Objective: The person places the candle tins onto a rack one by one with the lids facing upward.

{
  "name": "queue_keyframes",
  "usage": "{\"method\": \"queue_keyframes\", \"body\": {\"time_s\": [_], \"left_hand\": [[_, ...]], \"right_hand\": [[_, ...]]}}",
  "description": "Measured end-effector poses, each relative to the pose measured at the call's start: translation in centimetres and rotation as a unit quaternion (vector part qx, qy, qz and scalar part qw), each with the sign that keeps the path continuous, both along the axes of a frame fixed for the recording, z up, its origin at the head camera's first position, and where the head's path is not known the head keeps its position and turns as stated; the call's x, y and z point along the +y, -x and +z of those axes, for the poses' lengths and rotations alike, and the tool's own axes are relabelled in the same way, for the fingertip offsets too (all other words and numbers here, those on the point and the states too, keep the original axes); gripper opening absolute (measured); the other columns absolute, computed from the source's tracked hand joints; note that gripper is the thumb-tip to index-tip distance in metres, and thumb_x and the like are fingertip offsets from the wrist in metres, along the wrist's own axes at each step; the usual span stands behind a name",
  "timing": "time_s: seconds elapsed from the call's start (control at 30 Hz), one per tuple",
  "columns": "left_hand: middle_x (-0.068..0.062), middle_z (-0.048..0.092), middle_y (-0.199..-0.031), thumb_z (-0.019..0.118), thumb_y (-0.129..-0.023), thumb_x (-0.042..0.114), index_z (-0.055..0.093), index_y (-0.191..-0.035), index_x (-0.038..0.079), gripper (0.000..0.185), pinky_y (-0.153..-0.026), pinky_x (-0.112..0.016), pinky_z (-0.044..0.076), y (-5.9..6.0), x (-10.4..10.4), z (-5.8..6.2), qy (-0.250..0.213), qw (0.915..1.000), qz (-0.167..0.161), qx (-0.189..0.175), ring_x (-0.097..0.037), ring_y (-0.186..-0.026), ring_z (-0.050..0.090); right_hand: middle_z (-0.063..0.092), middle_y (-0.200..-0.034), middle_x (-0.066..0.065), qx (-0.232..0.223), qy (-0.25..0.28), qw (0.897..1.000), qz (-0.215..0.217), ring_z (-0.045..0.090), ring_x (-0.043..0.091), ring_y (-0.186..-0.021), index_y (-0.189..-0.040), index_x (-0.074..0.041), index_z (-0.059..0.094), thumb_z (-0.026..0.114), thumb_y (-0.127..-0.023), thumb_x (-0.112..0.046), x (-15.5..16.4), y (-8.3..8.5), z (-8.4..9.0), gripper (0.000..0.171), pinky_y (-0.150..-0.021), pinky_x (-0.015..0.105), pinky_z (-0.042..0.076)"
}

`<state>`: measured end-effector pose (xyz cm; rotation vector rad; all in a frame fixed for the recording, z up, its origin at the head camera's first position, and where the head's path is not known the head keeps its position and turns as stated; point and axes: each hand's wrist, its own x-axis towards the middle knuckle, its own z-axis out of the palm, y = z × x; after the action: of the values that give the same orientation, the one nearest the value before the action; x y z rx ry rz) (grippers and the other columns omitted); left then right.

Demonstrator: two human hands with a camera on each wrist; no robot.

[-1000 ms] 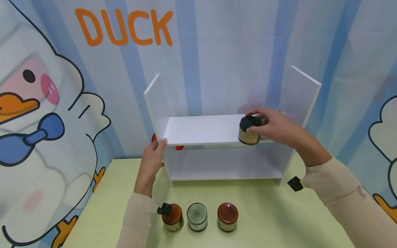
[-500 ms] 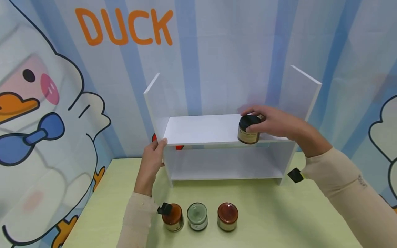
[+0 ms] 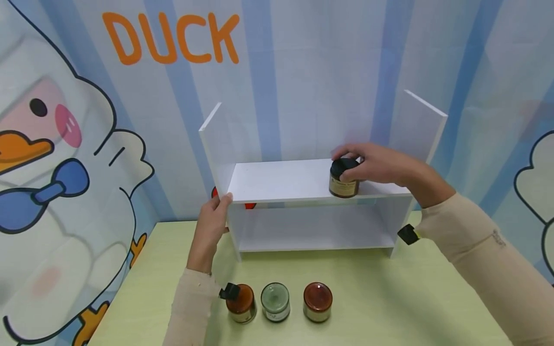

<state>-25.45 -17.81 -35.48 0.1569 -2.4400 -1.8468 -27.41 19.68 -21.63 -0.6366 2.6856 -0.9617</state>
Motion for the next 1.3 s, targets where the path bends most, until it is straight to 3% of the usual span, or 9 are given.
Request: {"method": "queue_keyframes", "body": {"time_s": [0.43,0.8,1.3], "left_hand": [[-0.009,0.04,-0.158,0.047,-0.102,0.058,0.042,-0.155,0.013,0.07,-0.1,-0.057,0.048,-0.1,-0.1,0.0,-0.006,1.0,0.005,-0.006,-0.034,-0.142,0.04],[-0.009,0.037,-0.16,0.047,-0.101,0.059,0.04,-0.156,0.013,0.073,-0.102,-0.057,0.047,-0.2,-0.1,-0.1,-0.01,0.9999,-0.003,0.002,-0.033,-0.144,0.037],[-0.012,0.039,-0.158,0.047,-0.102,0.057,0.041,-0.155,0.01,0.071,-0.102,-0.059,0.048,0.0,0.0,-0.1,-0.012,0.9999,0.001,0.005,-0.033,-0.142,0.04]], "right_hand": [[0.043,-0.149,0.022,-0.011,-0.012,1.0,0.001,0.052,0.038,-0.126,-0.145,-0.015,0.05,0.067,-0.096,-0.023,-0.5,0.7,0.5,0.052,-0.095,0.05,0.051],[0.043,-0.148,0.025,-0.014,-0.026,1.0,-0.001,0.052,0.041,-0.125,-0.146,-0.011,0.048,0.067,-0.096,-0.023,-0.7,1.3,0.9,0.055,-0.097,0.056,0.049],[0.047,-0.145,0.024,-0.013,-0.032,0.999,0.0,0.055,0.039,-0.121,-0.146,-0.01,0.049,0.064,-0.098,-0.021,-1.1,1.8,1.1,0.052,-0.093,0.053,0.051]]}}
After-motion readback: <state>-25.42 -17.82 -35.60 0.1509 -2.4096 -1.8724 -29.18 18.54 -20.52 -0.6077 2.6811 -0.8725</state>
